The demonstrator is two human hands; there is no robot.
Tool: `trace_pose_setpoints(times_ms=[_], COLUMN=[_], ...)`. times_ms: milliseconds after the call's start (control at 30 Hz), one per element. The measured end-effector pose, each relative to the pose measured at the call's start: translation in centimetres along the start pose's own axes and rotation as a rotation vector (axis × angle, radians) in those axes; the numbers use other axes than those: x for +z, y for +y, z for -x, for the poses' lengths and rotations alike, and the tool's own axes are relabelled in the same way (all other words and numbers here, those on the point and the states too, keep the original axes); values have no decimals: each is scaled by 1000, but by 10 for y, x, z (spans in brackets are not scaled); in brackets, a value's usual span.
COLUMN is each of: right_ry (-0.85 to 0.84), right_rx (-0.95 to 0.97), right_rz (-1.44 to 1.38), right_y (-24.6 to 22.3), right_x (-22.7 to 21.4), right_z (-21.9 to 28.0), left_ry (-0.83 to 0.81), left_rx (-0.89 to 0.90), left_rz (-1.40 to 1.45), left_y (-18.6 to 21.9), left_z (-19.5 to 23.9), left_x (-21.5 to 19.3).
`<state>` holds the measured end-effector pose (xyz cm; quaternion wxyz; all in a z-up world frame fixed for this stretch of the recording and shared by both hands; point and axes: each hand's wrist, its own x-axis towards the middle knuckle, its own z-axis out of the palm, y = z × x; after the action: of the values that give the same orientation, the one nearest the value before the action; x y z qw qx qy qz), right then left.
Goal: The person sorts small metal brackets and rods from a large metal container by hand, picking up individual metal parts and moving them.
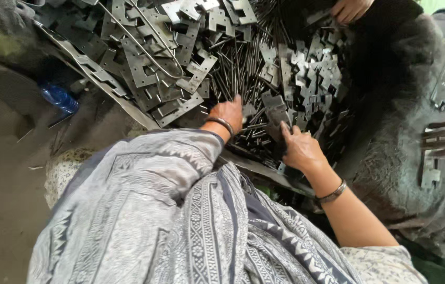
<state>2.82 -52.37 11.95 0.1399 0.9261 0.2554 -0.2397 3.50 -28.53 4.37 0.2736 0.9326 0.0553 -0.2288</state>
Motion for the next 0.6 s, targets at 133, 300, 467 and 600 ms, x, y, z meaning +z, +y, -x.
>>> trace_pose_setpoints(times_ms=[133, 300, 467, 600], right_ry=[135, 269, 111, 189], right_rx=[40, -11, -4, -66], right_rz=[-58, 5, -11, 45], right_y=[1, -13, -10, 3], right_x=[14, 21, 22, 26], right_z=[12, 11, -3, -7], left_ry=[42, 86, 580, 669], left_rx=[-16, -3, 106, 131], left_rz=[-64, -160, -167, 153], left_y=[10, 8, -22, -55], left_z=[-6, -10, -23, -30], left_x=[34, 40, 16, -9])
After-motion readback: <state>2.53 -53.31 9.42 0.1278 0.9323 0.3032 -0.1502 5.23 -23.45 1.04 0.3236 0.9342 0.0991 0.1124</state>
